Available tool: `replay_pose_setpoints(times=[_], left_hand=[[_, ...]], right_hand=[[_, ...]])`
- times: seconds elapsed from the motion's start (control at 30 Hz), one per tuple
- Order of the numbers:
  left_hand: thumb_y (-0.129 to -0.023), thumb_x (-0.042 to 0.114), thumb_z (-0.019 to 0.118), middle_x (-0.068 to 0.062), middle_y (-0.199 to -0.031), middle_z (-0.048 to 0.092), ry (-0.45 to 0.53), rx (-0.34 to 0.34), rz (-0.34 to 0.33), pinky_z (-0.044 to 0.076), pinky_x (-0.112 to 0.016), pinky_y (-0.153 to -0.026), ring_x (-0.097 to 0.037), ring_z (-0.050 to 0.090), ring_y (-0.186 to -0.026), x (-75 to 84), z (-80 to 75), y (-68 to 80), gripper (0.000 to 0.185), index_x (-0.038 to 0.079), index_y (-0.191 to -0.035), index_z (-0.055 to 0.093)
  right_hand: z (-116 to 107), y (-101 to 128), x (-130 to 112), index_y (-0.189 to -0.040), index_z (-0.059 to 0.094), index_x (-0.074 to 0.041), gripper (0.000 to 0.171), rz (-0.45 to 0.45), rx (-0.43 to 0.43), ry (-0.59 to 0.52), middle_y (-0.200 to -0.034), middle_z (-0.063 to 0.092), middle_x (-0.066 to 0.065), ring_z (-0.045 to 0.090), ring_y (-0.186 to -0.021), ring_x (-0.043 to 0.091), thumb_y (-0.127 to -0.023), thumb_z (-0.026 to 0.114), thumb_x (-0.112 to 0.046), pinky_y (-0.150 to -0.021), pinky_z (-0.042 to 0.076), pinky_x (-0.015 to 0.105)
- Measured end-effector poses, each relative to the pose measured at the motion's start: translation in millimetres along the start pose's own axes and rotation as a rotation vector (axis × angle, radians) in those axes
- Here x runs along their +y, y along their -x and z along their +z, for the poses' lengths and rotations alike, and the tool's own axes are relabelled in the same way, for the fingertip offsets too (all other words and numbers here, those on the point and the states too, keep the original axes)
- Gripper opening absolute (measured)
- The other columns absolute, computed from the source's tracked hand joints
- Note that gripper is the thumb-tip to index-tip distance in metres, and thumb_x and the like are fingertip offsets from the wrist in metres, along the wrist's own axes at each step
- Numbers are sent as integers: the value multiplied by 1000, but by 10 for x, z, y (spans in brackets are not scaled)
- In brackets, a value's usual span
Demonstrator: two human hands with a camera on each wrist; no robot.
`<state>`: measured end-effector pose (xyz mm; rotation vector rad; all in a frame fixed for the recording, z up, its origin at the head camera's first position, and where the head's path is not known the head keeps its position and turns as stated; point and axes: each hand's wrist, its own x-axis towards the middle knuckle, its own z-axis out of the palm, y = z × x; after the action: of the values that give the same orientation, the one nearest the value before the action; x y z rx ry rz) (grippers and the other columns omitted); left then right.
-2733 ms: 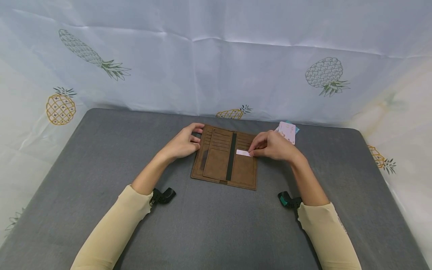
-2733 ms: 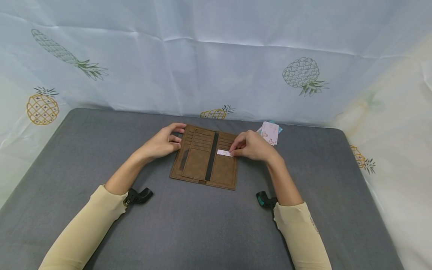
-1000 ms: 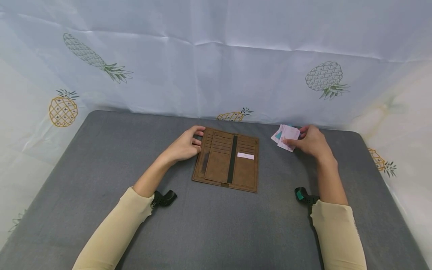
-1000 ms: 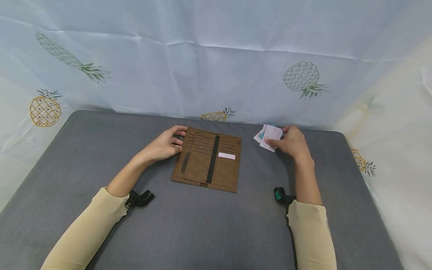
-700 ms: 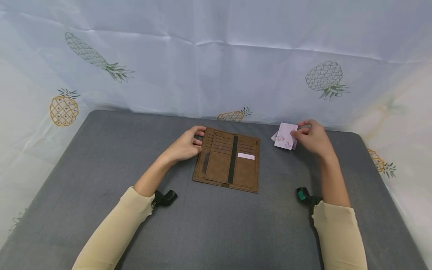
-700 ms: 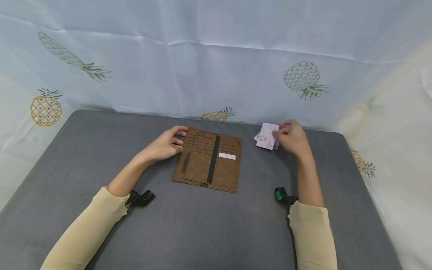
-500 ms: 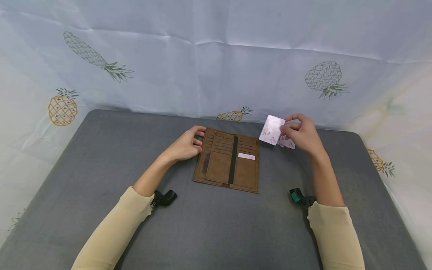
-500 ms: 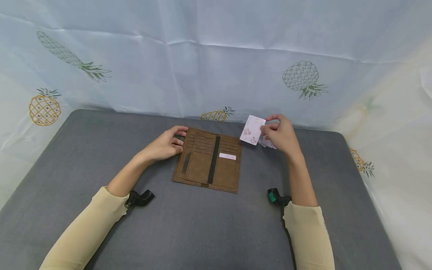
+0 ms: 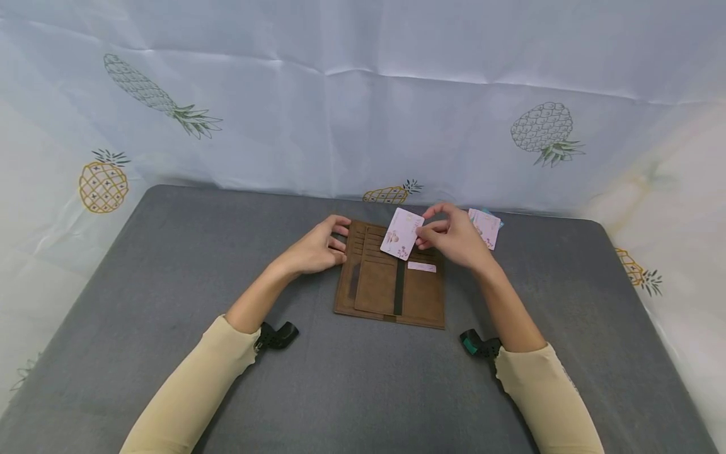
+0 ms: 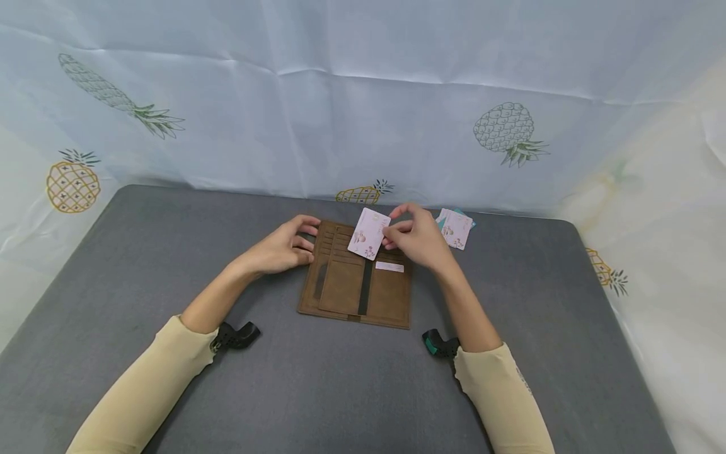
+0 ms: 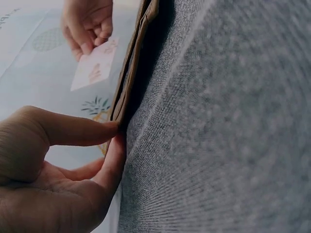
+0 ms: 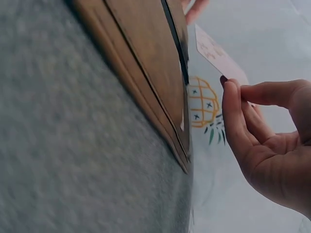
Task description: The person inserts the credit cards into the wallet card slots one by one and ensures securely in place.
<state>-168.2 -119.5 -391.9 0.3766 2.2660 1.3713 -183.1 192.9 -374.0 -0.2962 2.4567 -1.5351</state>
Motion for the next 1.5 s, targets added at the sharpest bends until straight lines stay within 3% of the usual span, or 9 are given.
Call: replay_pose_setpoints(times=[0.2, 0.37, 0.6, 0.8, 1.27, 1.5], left_hand=[[-102, -3, 64, -24, -160, 43, 5, -6, 7, 56, -49, -103, -41, 61, -131, -7, -1, -19, 72, 2, -165, 31], [-100, -3, 65, -24, -158, 45, 7, -1, 6, 56, -50, -103, -41, 62, -130, -7, 3, -35, 72, 2, -165, 32], [-99, -4, 65, -24, -156, 46, 7, 13, 0, 56, -47, -101, -39, 63, -127, 0, 17, -29, 73, 2, -164, 33], [-99, -5, 64, -25, -156, 46, 6, 16, 2, 55, -45, -99, -38, 63, -124, 0, 33, -20, 73, 1, -164, 32], [-98, -7, 63, -25, -156, 47, -18, 11, 25, 55, -40, -96, -35, 65, -120, 13, 42, -17, 72, 1, -164, 35], [-98, -8, 62, -25, -156, 47, -24, 10, 32, 56, -40, -97, -35, 66, -120, 16, 47, -12, 71, 1, -164, 36]], right_hand=[[103, -19, 28, -128, 52, 7, 29, 7, -54, -3, -107, 80, 32, 82, -78, 13, -105, 67, -3, -79, 66, 27], [151, -32, 28, -129, 52, 6, 29, 5, -77, -1, -106, 80, 32, 81, -76, 11, -105, 66, -2, -77, 66, 29], [208, -14, -10, -129, 53, 5, 27, -8, -77, 27, -106, 80, 31, 82, -80, 19, -106, 66, -3, -76, 67, 32], [254, -4, -20, -129, 51, 4, 26, -4, -109, 9, -102, 79, 31, 80, -78, 16, -106, 64, 0, -74, 67, 30], [277, 43, -18, -127, 51, 3, 23, -61, -224, 131, -92, 79, 22, 75, -79, 21, -107, 62, -1, -74, 64, 30], [326, 47, -13, -116, 62, -1, 11, -98, -261, 231, -88, 77, 15, 66, -73, 15, -106, 63, -3, -66, 52, 27]])
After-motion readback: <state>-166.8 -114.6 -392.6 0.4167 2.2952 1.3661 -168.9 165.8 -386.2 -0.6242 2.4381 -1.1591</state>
